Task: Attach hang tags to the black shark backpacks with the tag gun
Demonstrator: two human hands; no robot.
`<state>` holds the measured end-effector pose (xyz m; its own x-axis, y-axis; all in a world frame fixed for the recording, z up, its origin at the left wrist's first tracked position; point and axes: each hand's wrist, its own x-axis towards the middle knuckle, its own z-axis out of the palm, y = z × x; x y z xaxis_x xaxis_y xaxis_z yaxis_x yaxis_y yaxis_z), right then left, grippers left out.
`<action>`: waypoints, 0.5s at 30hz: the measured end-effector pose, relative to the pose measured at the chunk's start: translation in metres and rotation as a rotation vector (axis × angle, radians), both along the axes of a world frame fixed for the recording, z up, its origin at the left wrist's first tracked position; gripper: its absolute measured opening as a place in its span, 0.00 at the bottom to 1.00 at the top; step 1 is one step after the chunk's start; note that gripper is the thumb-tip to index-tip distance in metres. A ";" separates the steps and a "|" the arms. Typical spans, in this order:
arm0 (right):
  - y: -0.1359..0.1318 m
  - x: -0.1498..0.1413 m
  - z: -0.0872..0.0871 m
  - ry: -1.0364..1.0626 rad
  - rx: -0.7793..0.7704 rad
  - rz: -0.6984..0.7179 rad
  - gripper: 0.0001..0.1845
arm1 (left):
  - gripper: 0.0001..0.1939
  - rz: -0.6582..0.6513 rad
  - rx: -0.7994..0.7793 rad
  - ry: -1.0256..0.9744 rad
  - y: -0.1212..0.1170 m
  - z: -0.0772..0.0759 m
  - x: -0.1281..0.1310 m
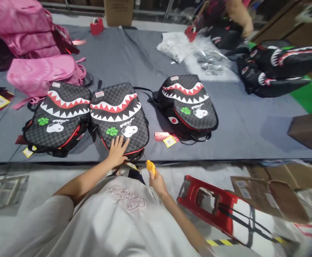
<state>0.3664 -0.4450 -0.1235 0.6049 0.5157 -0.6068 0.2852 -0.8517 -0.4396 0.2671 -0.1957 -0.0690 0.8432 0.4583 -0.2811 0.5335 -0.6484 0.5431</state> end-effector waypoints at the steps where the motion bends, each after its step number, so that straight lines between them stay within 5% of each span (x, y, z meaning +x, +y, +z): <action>1: -0.007 0.000 0.001 0.051 0.029 -0.022 0.31 | 0.44 0.039 -0.026 -0.001 0.010 -0.009 0.004; 5: -0.043 -0.002 0.022 0.243 0.117 -0.115 0.29 | 0.22 0.260 -0.187 -0.187 0.040 -0.023 0.015; 9: -0.050 -0.006 0.060 0.317 0.231 -0.201 0.21 | 0.12 0.356 -0.100 -0.323 0.063 0.012 0.035; 12: -0.024 -0.007 0.088 0.241 0.380 -0.249 0.21 | 0.05 0.239 0.023 -0.468 0.077 0.043 0.053; 15: 0.000 -0.008 0.106 0.154 0.510 -0.296 0.22 | 0.12 0.221 0.036 -0.591 0.084 0.060 0.068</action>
